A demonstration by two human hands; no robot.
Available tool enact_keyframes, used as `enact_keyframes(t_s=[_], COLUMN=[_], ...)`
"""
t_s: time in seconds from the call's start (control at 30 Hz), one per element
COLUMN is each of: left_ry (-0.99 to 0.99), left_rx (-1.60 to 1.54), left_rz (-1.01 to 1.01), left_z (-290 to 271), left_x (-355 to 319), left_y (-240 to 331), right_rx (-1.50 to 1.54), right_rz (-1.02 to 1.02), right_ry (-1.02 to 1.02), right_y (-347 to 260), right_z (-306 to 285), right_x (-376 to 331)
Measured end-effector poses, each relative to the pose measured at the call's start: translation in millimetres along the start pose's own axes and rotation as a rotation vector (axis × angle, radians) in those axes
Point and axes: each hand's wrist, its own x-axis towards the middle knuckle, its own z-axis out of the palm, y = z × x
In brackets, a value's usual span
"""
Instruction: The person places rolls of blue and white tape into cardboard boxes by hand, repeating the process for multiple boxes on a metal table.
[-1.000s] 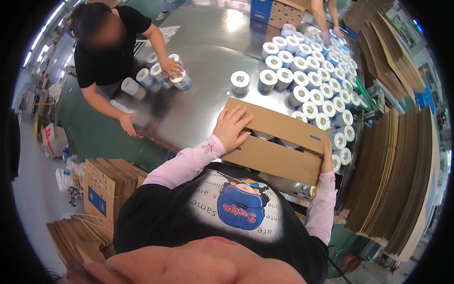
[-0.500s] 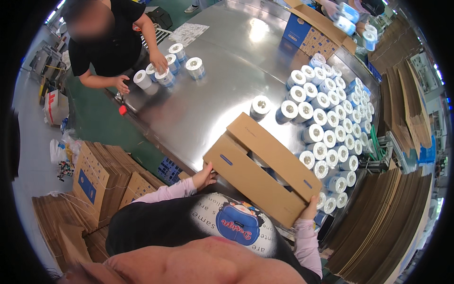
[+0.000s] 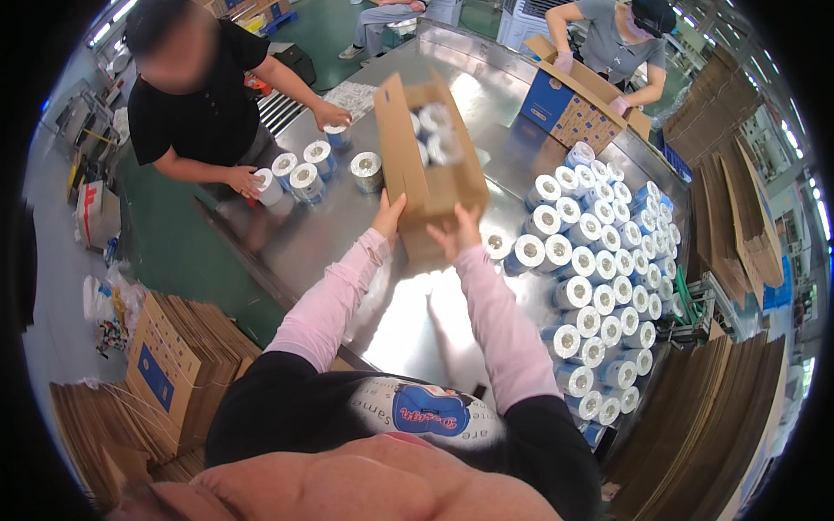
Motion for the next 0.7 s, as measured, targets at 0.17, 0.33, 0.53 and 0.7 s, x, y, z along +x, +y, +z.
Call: enact_keyframes(t_s=[0.17,0.33,0.53,0.7], left_ry=[-0.145,-0.376,-0.663,-0.523], left_rx=[0.454,0.649,1.019,0.848], left_rz=[-0.233,-0.605,-0.711,-0.736], left_z=[-29,-54,-72,-107], left_x=[-34,-160,-229,-189], left_y=[-79,-191,-151,-174], right_rx=[-0.309,-0.810,-2.098,-1.876], right_rz=[0.079,0.106,-0.511,-1.119], right_ry=[-0.605,-0.286,0.386,1.618], right_y=[11,45,-185,-397], right_z=[14,-103,-276,-307], right_x=[0,-78,-211,-482])
